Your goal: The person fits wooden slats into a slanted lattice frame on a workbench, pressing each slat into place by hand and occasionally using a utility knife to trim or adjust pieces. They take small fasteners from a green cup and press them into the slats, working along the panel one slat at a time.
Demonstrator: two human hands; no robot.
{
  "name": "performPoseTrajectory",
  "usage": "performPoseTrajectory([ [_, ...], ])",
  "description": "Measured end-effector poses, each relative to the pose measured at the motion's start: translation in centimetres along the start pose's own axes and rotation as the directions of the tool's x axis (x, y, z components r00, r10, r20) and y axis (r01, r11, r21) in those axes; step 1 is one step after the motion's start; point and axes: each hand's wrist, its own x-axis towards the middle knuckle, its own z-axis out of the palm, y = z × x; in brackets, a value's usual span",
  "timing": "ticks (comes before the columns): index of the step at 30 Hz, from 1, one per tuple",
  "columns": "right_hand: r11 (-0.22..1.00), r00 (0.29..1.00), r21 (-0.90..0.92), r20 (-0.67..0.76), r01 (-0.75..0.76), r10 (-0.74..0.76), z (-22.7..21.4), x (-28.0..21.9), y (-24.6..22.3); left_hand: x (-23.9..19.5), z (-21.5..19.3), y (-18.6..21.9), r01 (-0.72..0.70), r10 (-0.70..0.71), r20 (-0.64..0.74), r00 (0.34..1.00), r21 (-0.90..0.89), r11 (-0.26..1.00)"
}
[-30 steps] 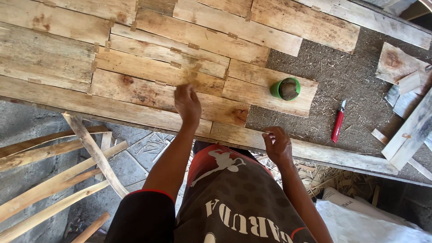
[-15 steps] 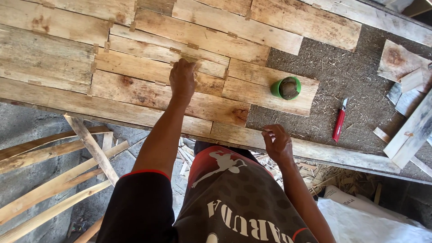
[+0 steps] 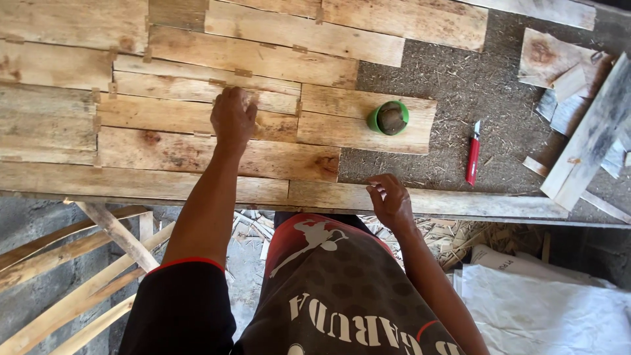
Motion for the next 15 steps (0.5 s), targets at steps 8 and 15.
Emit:
performPoseTrajectory([
  [8,0.999,1.000,-0.021,0.014,-0.027,0.027,0.0,0.0,0.5,-0.1,3.0,-2.4,0.024,-0.026,-0.045,0.999,-0.032,0.999],
  [15,1.000,0.999,-0.003,0.038,0.005,-0.005,-0.2,0.4,0.3,0.4,3.2,-2.7,0.113,-0.117,-0.049,0.992,-0.072,0.991],
])
